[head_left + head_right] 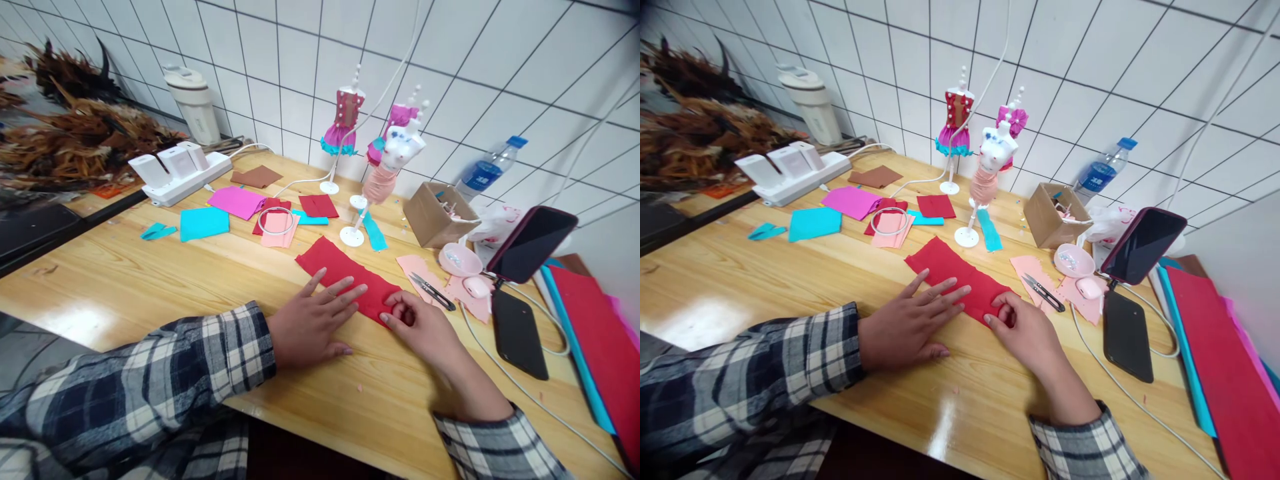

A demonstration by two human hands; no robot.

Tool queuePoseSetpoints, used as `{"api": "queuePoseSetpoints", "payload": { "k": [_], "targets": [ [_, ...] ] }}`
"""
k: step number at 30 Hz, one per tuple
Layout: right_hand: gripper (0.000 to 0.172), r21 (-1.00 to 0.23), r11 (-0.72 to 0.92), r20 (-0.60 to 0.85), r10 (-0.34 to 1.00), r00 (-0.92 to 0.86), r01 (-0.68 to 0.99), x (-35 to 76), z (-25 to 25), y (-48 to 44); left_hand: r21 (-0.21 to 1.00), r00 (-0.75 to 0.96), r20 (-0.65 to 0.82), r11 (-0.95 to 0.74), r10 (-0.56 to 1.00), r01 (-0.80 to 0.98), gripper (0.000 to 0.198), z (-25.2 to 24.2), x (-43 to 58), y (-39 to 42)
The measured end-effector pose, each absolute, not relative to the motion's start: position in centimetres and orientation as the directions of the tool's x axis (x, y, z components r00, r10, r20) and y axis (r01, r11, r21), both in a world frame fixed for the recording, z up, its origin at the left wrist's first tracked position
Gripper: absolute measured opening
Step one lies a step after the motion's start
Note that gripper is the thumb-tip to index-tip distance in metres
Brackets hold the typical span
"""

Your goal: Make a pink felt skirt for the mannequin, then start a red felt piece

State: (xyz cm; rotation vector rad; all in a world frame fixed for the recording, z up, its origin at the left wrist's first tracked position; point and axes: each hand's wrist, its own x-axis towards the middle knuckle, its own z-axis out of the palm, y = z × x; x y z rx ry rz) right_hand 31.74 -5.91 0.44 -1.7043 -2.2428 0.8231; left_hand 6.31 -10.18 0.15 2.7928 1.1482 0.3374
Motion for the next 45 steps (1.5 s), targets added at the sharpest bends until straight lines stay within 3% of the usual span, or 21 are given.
{"api": "queuePoseSetpoints", "payload": {
  "k": [5,9,13,17,23,30,34,38,40,42,45],
  "targets": [
    [0.021,-0.531,0.186,-0.158,0.937,-0.313,0.826,31.7,0.0,-5.8,0.234,0.739,0.149,-0.75,0.657,0.619,0.067,0.1,7.1,-9.9],
    [0.021,-0.511,0.191,-0.155,0.939,-0.308,0.838,31.6,0.1,-5.8,0.297,0.714,0.053,-0.694,0.698,0.656,0.071,-0.4,7.3,-9.7],
    [0.021,-0.469,0.206,-0.144,0.941,-0.305,0.859,32.0,0.5,-5.8,0.316,0.693,0.053,-0.67,0.719,0.671,0.074,-0.8,7.2,-9.9],
    [0.022,-0.507,0.229,-0.15,0.926,-0.347,0.831,33.2,0.2,-5.5,0.333,0.686,0.045,-0.658,0.726,0.675,0.076,-0.7,7.0,-9.9],
    [0.019,-0.587,0.226,-0.187,0.897,-0.402,0.778,34.7,-0.1,-5.0,0.306,0.677,0.001,-0.644,0.736,0.701,0.07,-0.1,7.0,-9.8],
    [0.007,-0.544,0.302,-0.164,0.876,-0.453,0.783,34.8,0.4,-5.2,0.224,0.674,0.03,-0.662,0.738,0.715,0.07,0.0,6.9,-9.7],
    [0.004,-0.603,0.257,-0.155,0.891,-0.427,0.755,34.3,1.0,-5.4,0.222,0.645,0.174,-0.668,0.744,0.71,0.07,0.6,6.8,-9.3],
    [0.009,-0.643,0.226,-0.037,0.945,-0.324,0.732,33.0,1.8,-6.0,0.423,0.62,0.183,-0.63,0.763,0.651,0.036,1.7,7.2,-9.3],
    [0.012,-0.694,0.197,-0.007,0.96,-0.28,0.693,32.0,1.9,-6.3,0.51,0.632,0.126,-0.597,0.765,0.62,0.034,1.8,7.6,-9.3],
    [0.013,-0.764,0.168,-0.012,0.961,-0.275,0.623,31.0,1.7,-6.5,0.5,0.616,0.136,-0.59,0.776,0.634,0.035,1.6,8.0,-9.0],
    [0.016,-0.845,0.14,0.002,0.966,-0.258,0.516,30.2,1.3,-6.6,0.389,0.58,0.244,-0.626,0.777,0.676,0.038,1.3,8.1,-8.1]
  ]
}}
